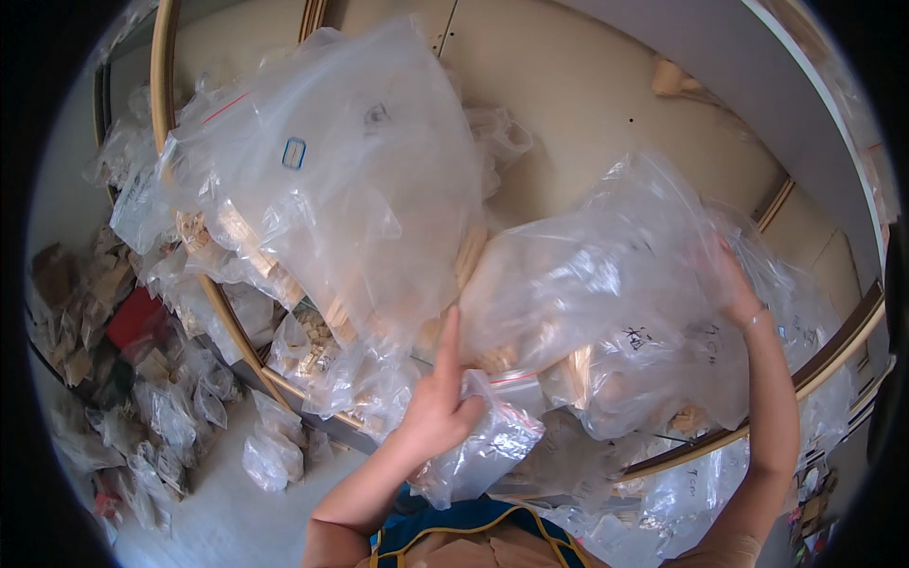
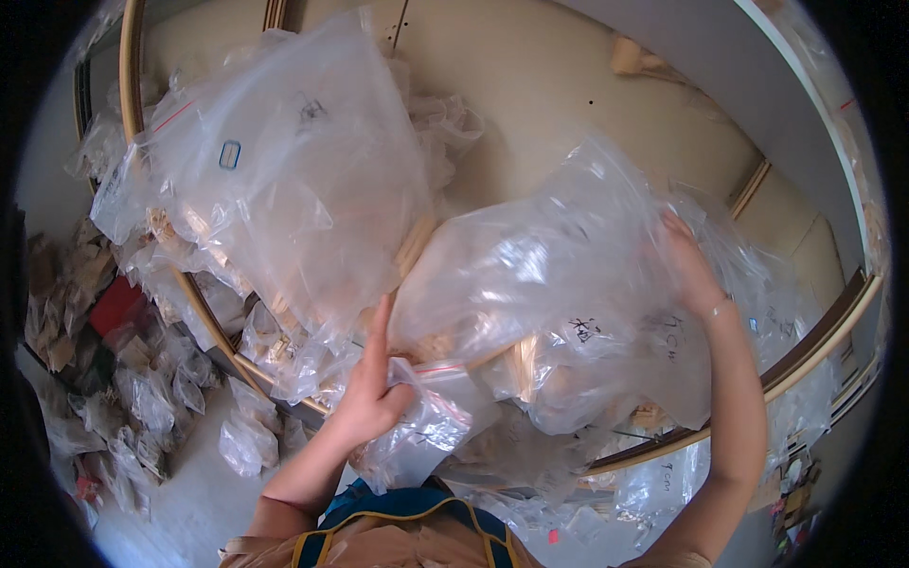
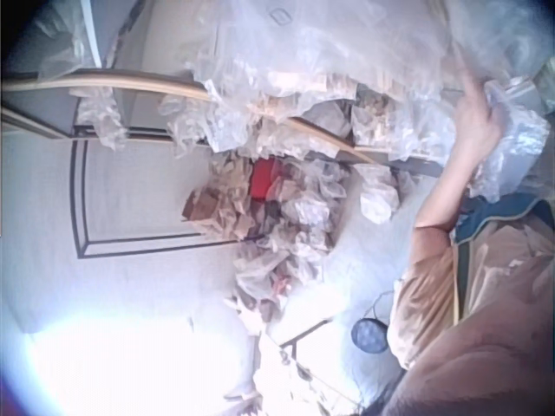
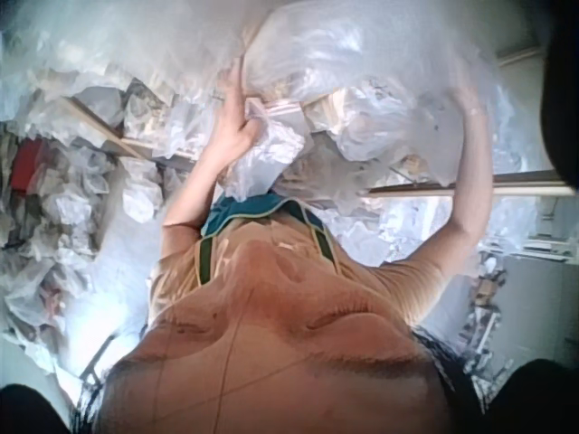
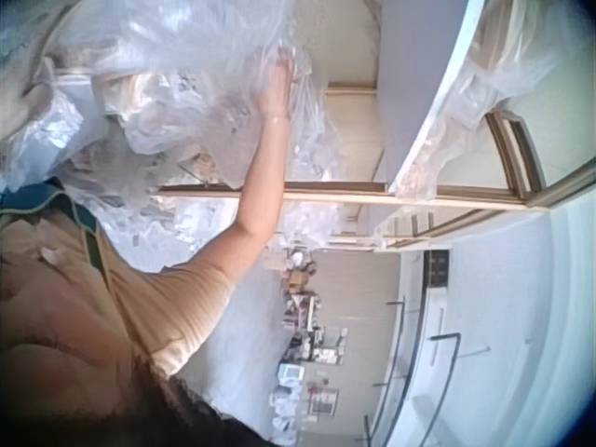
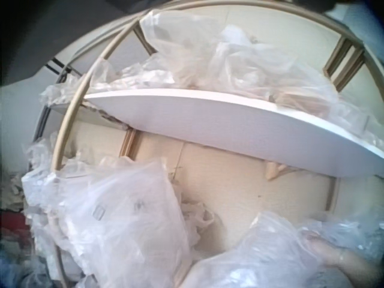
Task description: The person measures small wooden pieces with a ruler, then transfers them into clear plastic bags on a shelf. The person handles multiple bags, opening them and placing the wooden pieces inside, then resealing the bags.
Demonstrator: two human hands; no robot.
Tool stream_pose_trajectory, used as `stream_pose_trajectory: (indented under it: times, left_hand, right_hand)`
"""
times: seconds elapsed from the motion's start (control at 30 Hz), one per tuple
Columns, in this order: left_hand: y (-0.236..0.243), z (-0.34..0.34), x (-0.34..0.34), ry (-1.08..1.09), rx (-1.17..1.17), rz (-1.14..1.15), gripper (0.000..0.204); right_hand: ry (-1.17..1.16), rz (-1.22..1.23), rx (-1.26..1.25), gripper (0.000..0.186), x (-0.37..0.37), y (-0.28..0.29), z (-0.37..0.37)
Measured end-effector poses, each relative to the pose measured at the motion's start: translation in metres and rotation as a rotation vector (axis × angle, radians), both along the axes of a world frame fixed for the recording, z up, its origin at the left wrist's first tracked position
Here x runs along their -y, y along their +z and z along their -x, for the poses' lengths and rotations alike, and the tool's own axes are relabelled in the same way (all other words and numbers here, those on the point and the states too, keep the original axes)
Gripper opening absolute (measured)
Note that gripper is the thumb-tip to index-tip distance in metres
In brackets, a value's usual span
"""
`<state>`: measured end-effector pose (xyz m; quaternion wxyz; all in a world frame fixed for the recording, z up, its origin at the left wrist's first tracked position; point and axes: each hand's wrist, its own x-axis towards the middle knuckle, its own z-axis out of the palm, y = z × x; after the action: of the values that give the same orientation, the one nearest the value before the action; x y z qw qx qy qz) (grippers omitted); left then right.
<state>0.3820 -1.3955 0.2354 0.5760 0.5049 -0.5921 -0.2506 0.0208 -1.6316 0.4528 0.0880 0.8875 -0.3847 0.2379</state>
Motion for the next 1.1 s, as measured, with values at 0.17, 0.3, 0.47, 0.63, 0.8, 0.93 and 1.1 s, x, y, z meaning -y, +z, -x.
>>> stream_pose_trajectory:
  times: [0.17, 0.3, 0.47, 0.63, 0.8, 0.93, 1.1]
  left_hand:
    - [0.025, 0.027, 0.026, -0.242, 0.226, -0.093, 0.099]
    - [0.033, 0.029, 0.034, -0.246, 0.242, -0.138, 0.098]
    - [0.028, 0.025, 0.037, -0.242, 0.199, -0.063, 0.097]
    - [0.024, 0.024, 0.038, -0.237, 0.252, -0.118, 0.098]
    - [0.024, 0.021, 0.039, -0.223, 0.259, -0.079, 0.098]
    - [0.025, 0.022, 0.039, -0.237, 0.234, -0.109, 0.096]
    - [0.023, 0.022, 0.042, -0.215, 0.254, -0.062, 0.096]
  right_hand:
    - [-0.137, -0.405, 0.215, 0.037, -0.029, -0.013, 0.066]
    - [-0.085, -0.003, -0.062, 0.032, -0.07, 0.013, 0.046]
    - [0.228, 0.427, 0.307, 0.031, -0.135, 0.067, -0.052]
    - [0.672, 0.462, -0.13, 0.042, -0.146, 0.046, -0.213]
    - [0.844, 0.63, -0.08, 0.03, -0.137, 0.013, -0.32]
    - [0.824, 0.468, -0.15, 0.043, -0.143, 0.024, -0.345]
    - [0.832, 0.168, -0.613, 0.03, -0.147, 0.017, -0.358]
